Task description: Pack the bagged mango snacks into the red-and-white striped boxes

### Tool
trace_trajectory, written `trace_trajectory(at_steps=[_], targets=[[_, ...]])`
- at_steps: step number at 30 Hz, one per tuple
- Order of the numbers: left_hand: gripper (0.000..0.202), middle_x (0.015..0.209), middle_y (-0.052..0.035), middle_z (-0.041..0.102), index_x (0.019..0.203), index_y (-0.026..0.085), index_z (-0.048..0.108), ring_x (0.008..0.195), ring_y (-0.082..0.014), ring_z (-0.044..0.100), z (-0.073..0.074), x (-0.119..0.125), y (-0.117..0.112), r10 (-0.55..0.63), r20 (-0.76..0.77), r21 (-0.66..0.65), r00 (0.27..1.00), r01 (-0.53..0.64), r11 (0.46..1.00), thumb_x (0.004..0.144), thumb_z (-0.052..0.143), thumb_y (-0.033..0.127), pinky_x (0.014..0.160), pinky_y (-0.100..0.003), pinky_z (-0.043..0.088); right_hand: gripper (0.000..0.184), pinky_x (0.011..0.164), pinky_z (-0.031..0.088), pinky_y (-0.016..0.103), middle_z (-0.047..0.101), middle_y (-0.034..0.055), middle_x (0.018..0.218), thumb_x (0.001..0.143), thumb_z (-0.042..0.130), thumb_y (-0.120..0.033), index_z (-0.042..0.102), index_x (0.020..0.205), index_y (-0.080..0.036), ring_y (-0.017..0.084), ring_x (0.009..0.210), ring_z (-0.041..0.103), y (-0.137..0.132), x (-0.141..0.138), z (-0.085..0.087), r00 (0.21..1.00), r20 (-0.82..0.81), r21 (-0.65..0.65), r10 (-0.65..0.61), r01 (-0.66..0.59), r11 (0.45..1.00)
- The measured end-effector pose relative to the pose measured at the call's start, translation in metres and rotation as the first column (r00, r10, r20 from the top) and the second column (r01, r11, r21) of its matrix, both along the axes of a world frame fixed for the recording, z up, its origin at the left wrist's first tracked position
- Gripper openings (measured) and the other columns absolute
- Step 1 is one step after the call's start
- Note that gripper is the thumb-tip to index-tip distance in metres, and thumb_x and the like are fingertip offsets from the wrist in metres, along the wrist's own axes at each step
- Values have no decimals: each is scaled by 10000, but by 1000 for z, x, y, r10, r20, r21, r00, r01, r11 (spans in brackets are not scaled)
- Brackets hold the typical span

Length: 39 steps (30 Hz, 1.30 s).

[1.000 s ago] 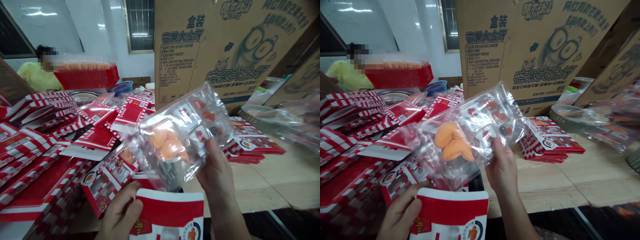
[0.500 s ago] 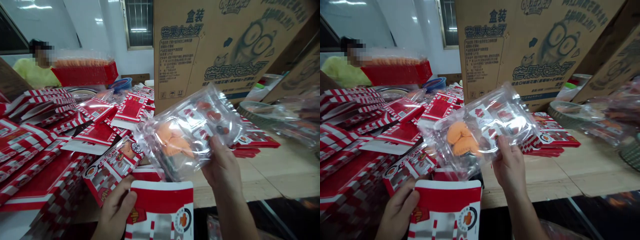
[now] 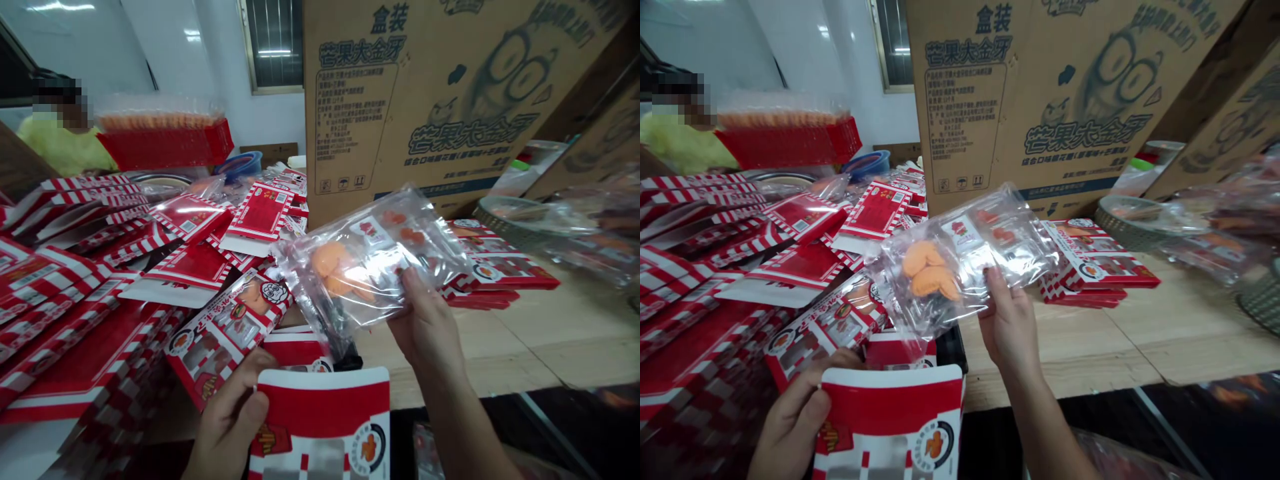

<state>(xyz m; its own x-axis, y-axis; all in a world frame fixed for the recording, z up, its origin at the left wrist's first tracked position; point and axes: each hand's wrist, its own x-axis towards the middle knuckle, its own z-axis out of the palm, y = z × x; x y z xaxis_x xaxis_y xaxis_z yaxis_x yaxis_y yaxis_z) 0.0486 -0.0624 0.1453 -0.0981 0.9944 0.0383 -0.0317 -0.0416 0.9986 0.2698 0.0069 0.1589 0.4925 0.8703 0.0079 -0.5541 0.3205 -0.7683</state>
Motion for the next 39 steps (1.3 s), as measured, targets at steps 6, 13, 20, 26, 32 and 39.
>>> trace_trajectory(at_steps=[6,13,20,26,32,39], targets=[[307,1086,-68,653,635,200,671,939,-222,631,-20,-10,2,126,-180,166,975,-96,981,829,630,434,797,-261,515,304,551,549,233,713,9,642,608,873,-420,747,747,-180,146,561,648,-15,7,0,888,165,-113,428,-414,903],[173,895,5,602,727,238,579,919,-145,612,-20,-26,9,94,-417,525,904,155,837,848,548,118,816,-194,496,176,699,557,243,753,8,810,757,792,-365,768,872,-235,152,720,678,-19,26,1,727,429,-144,536,-530,835],[360,598,27,506,599,206,455,572,-126,533,-8,-21,15,-212,-226,398,951,288,871,907,548,366,594,-234,451,314,629,585,233,721,-6,801,731,812,-365,712,1014,-272,149,701,692,-18,15,13,692,475,-50,544,-596,801],[449,617,0,529,534,197,469,553,-136,499,-11,-5,8,-172,-85,226,981,187,956,825,633,497,533,-240,404,765,588,563,237,682,-19,853,819,717,-353,308,1465,-380,130,644,629,11,14,23,816,574,154,76,-199,968],[383,754,0,578,553,206,505,655,-140,536,-24,-16,10,2,-92,234,996,20,972,813,669,434,598,-218,446,144,478,487,182,713,-8,858,809,721,-314,745,947,-277,84,550,596,18,16,21,698,699,60,155,-273,960],[321,1116,-26,633,565,218,499,1013,-209,583,-30,-12,6,132,-136,235,982,-98,967,845,608,331,831,-274,474,187,493,513,212,745,7,802,814,727,-411,764,952,-291,120,560,647,-3,22,0,679,668,-33,306,-384,923]])
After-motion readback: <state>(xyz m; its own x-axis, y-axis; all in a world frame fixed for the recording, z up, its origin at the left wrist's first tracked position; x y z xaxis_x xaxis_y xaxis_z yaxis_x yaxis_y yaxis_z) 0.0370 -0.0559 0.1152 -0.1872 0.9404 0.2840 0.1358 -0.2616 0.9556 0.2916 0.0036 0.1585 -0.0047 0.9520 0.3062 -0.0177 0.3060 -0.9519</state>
